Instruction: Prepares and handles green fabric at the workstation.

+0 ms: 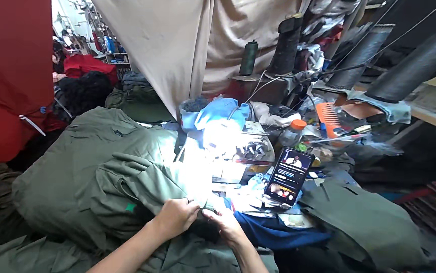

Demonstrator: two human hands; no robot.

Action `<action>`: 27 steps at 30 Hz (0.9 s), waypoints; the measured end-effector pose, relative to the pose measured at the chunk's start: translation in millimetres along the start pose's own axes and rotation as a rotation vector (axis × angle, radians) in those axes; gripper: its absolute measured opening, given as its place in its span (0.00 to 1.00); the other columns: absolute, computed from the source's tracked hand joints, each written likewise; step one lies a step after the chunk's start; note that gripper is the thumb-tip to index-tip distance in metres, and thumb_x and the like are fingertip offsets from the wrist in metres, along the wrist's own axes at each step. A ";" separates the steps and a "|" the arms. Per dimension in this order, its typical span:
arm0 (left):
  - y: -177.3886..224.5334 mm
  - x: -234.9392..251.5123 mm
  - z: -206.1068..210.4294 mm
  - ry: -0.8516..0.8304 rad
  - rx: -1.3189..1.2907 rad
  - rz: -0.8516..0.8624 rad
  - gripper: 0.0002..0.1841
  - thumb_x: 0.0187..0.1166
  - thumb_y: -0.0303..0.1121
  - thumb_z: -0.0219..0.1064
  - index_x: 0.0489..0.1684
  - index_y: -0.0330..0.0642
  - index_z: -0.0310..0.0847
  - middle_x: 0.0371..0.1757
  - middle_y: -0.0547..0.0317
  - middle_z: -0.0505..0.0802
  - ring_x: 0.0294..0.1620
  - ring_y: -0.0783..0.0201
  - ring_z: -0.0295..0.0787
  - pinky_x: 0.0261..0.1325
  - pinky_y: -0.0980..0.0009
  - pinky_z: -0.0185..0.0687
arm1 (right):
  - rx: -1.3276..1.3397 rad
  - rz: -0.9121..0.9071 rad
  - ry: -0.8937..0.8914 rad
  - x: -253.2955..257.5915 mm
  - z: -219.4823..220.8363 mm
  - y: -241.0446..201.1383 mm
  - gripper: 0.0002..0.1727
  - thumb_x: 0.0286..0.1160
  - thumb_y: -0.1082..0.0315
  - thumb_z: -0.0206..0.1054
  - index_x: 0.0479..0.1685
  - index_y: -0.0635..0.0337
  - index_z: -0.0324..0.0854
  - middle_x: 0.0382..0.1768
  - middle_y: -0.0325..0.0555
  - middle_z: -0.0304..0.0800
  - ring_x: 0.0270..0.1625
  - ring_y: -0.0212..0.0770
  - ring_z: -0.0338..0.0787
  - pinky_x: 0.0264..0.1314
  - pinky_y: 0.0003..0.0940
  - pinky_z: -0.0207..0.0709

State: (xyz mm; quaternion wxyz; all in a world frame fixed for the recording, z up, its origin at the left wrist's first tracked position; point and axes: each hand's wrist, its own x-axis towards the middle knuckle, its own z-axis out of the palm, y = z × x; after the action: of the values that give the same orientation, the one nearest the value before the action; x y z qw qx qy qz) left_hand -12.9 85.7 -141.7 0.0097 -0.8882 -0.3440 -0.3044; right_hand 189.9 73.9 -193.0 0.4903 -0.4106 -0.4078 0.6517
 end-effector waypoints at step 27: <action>-26.4 134.3 -10.6 -0.489 -0.070 -0.585 0.26 0.78 0.50 0.72 0.64 0.37 0.86 0.61 0.40 0.91 0.67 0.42 0.86 0.70 0.39 0.77 | -0.192 -0.024 0.204 56.1 3.9 -51.4 0.05 0.75 0.72 0.73 0.40 0.66 0.87 0.33 0.42 0.91 0.36 0.30 0.88 0.42 0.28 0.84</action>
State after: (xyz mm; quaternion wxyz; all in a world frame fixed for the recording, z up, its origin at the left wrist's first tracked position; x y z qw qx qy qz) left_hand 42.8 184.8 -64.6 -0.1904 -0.7987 -0.5644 -0.0851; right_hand 191.8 137.6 -151.4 0.4954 -0.5149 -0.4210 0.5588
